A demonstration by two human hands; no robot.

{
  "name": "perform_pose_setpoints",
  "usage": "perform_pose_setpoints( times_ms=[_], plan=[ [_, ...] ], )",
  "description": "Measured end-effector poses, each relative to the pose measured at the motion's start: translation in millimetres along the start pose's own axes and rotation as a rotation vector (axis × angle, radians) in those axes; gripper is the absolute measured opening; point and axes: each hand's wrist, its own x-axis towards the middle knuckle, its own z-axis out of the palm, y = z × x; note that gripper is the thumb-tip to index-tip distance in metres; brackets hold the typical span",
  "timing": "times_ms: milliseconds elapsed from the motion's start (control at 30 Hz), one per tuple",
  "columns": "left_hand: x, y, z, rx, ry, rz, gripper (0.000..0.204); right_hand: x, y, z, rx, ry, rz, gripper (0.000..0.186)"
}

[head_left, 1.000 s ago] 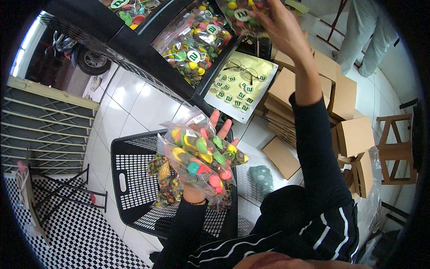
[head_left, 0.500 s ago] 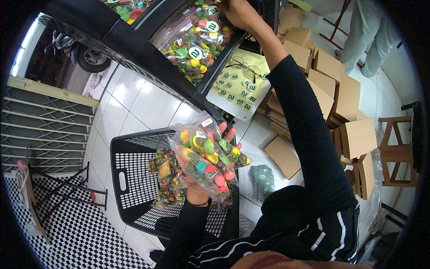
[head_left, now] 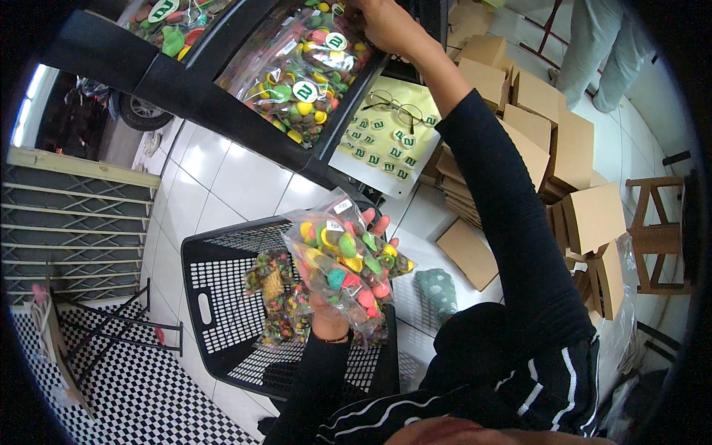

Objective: The person sits on the floor and transfers small bags of colorful candies from a black plastic basket into a display rack. They handle the bags one by one, placing them into the rack's compartments. Towards the end, the person stands up and moves the basket to a different location.

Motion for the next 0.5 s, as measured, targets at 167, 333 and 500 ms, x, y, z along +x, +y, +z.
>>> perform_pose_setpoints(
  times_ms=[167,333,500],
  plan=[
    [10.4,-3.3,8.0,0.177,0.031,0.033,0.077,-44.6,-23.4,-44.9,0.067,0.074,-0.053,0.025],
    [17.7,5.9,28.2,0.124,0.062,0.081,0.105,-95.7,-64.2,-88.6,0.292,-0.384,-0.168,0.027],
    [16.8,6.7,40.6,0.198,0.001,0.115,0.099,-124.8,-103.3,-101.3,0.535,-0.762,-0.195,0.056]
  ],
)
